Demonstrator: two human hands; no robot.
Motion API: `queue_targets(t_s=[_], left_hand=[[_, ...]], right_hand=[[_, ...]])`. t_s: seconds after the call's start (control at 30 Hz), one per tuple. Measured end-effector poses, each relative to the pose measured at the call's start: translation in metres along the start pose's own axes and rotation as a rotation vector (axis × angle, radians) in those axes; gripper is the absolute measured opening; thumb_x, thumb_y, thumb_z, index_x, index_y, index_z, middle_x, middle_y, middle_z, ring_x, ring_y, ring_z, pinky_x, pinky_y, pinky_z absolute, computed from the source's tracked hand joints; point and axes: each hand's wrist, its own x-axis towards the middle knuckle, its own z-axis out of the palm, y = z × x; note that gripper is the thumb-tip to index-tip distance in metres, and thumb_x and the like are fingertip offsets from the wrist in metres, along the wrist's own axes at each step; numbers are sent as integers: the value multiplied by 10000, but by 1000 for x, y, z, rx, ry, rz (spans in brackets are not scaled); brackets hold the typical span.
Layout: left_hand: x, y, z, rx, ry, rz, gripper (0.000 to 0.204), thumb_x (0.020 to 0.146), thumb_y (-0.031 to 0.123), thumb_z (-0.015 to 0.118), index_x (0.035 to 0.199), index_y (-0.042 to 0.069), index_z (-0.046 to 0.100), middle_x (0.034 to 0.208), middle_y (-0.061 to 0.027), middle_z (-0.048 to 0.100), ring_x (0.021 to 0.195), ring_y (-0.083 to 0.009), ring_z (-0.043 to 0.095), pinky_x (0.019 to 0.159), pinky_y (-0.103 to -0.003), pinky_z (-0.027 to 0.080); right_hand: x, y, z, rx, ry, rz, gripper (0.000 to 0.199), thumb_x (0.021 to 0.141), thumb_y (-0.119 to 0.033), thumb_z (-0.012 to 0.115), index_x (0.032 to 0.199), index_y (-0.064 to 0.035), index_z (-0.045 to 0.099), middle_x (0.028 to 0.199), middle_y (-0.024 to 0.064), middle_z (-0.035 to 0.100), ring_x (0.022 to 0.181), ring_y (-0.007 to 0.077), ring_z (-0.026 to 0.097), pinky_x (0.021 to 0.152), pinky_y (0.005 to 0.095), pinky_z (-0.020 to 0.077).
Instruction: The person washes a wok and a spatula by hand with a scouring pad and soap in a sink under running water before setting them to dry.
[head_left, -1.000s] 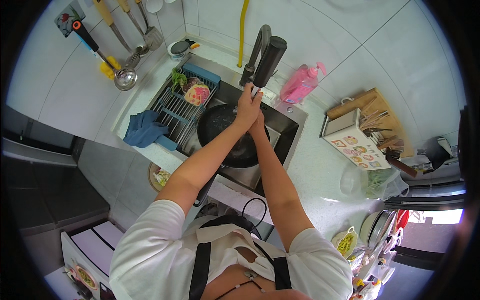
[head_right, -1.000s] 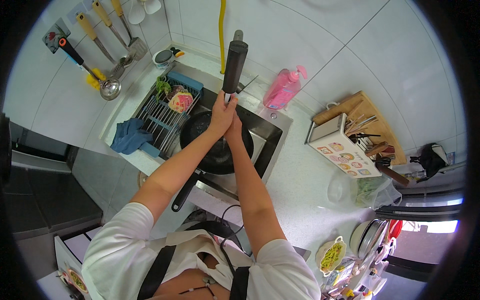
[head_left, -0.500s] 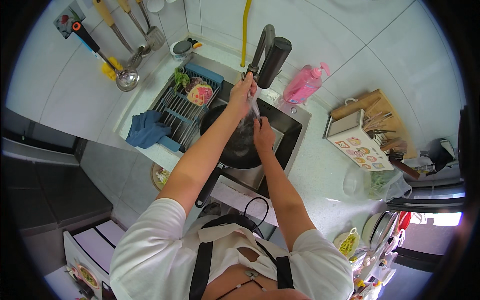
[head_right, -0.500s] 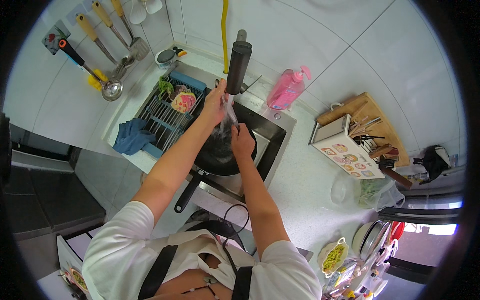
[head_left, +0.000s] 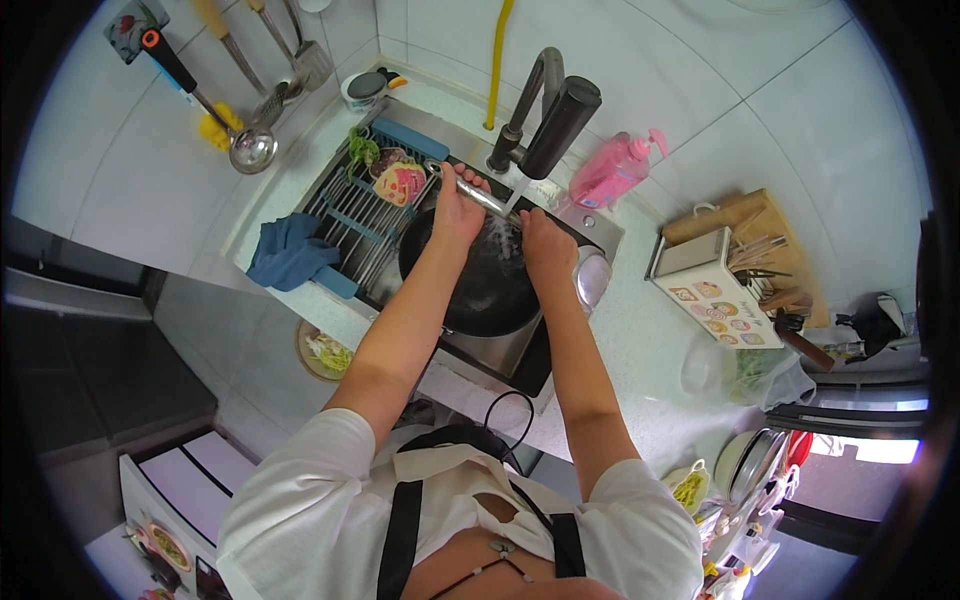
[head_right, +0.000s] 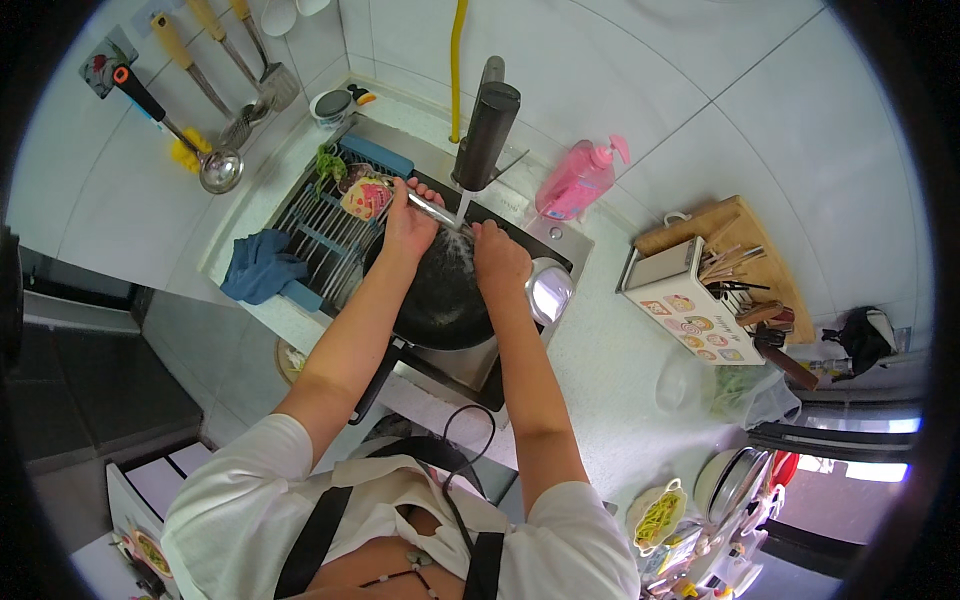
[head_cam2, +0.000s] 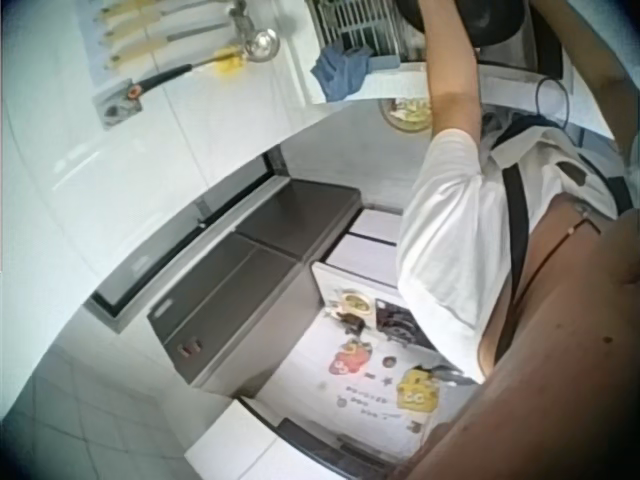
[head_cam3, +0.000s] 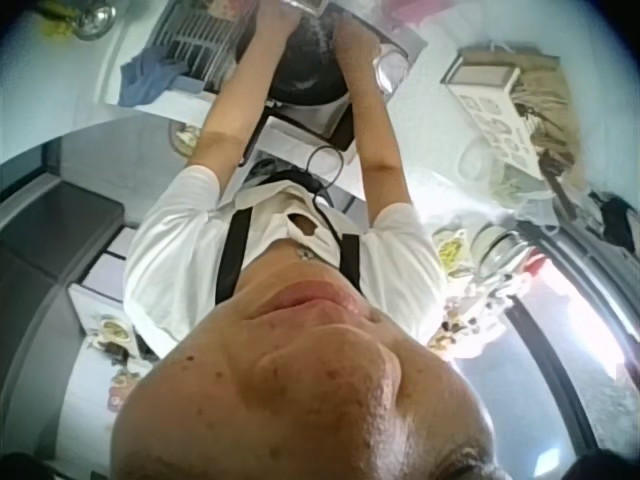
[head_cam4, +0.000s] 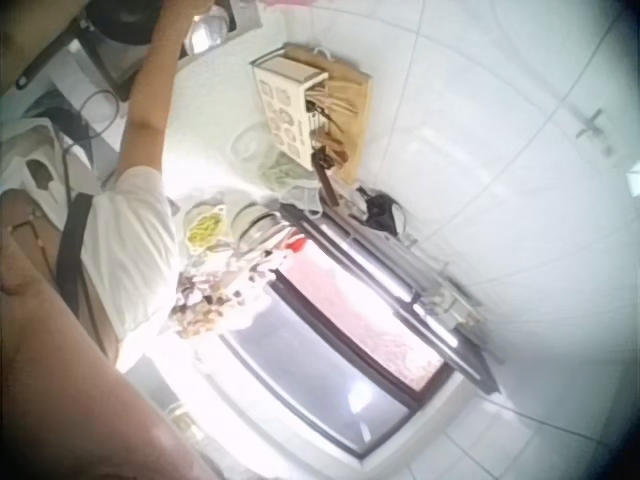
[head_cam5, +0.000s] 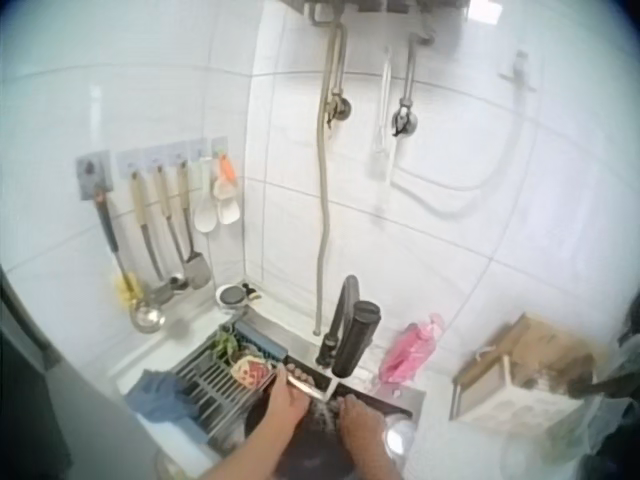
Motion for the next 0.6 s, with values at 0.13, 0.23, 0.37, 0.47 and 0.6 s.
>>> queue_targets(t_s=[0.13,0.23,0.37,0.47,0.6], left_hand=[[1,-12,-3,-99,82,-53,299,865,397,487,772,115,456,655,14,435,621,-129,422,682,-272,397],[-5,-37,6,-99,120,-152,284,873,388,478,757,130,453,630,32,425,601,-123,419,621,-284,375],[2,-47,2,50,45,-153,328,870,412,461,711,127,431,588,21,385,539,-141,396,557,-299,372],[2,-35,13,199,38,-152,371,875,442,439,657,146,391,557,29,333,490,-123,354,509,-281,349],[-4,-32,26,230,69,-133,391,867,455,451,623,162,363,537,43,303,436,-98,295,476,-266,325]], right_hand=[[4,-1,-14,-27,-13,-17,215,872,-267,445,767,-80,458,621,87,588,548,263,597,482,360,471],[7,2,-14,-47,24,-32,186,873,-238,444,782,-76,445,639,93,593,557,264,600,486,360,473],[2,5,-26,-21,-27,0,180,867,-233,453,787,-72,437,645,99,593,565,272,601,487,365,474],[-5,13,-35,4,-77,30,196,864,-246,458,785,-67,439,649,109,594,575,284,599,494,374,473],[-11,25,-34,97,-112,73,237,862,-281,460,777,-61,473,665,145,597,601,312,593,531,422,463]])
